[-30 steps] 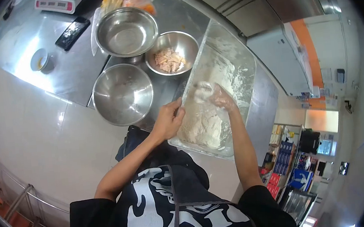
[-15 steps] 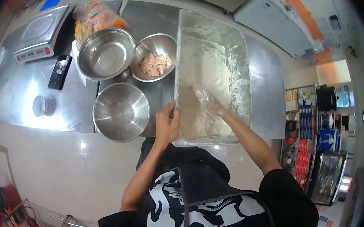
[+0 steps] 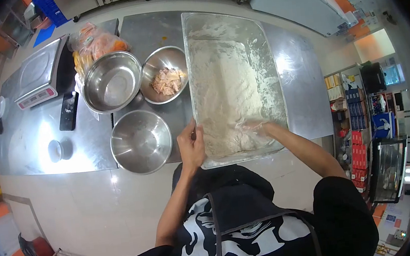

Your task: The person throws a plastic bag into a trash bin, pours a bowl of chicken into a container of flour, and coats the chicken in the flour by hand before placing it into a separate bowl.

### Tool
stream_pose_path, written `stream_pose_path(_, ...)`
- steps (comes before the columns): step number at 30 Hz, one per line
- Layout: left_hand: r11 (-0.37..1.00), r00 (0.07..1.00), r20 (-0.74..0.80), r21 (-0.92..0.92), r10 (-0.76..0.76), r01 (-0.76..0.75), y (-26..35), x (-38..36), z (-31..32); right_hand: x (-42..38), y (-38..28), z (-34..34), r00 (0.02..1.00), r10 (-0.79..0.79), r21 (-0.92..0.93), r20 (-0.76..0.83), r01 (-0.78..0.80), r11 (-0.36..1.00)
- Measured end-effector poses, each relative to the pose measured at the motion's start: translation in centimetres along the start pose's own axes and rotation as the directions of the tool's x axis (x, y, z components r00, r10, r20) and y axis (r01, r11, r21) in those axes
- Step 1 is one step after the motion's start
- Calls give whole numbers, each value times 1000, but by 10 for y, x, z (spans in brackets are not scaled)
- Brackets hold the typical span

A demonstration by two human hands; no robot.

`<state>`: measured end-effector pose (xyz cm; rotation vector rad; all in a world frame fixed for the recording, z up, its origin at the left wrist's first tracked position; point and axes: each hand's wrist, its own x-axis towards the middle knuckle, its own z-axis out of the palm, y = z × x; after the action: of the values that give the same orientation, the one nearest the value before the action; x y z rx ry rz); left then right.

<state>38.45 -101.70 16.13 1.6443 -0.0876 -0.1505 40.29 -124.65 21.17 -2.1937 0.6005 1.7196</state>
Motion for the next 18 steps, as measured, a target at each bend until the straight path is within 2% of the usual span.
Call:
stream_pose_path(1,998,998,-38,-12,54,-54,-3,-1,2,28,3,19,971,-222,111,-90,231,967)
stream_pose_path(2,998,998,-29,-5,57,-57,-1,-2,1,50,6,32,886,-416,196,-202,453,870)
stream_pose_path(3,1000,1000,-18,1,19,-19,3,-2,0,71,3,41,803,-538,279,-256,594,755)
stream_pose_path(4,1000,1000,-7,6,-17,17,6,-2,0,89,-4,48,759,-594,376,-266,650,661)
stream_pose_path(6,1000,1000,-21,-14,2,-2,2,-2,2,113,-16,57,728,-625,532,-282,660,530)
stream_pose_path(8,999,999,-37,-34,19,-20,0,-2,3,127,-16,60,718,-625,614,-305,650,448)
stream_pose_path(10,999,999,-42,-10,33,-34,-1,-2,3,138,-10,56,703,-608,619,-367,673,405)
stream_pose_path(13,998,997,-37,-12,66,-66,1,-2,1,160,-1,30,632,-572,528,-522,767,365)
stream_pose_path(14,998,997,-38,-3,65,-65,1,-2,0,143,-8,24,630,-577,532,-520,767,359)
stream_pose_path(16,997,997,-52,-44,56,-58,3,-3,2,76,-22,3,436,-605,509,-666,859,59)
stream_pose_path(17,998,999,-25,-39,42,-43,-11,-1,2,68,-16,-5,434,-601,507,-671,860,55)
stream_pose_path(18,998,999,-18,-39,45,-46,-12,-1,2,61,-2,-12,535,-608,530,-587,821,211)
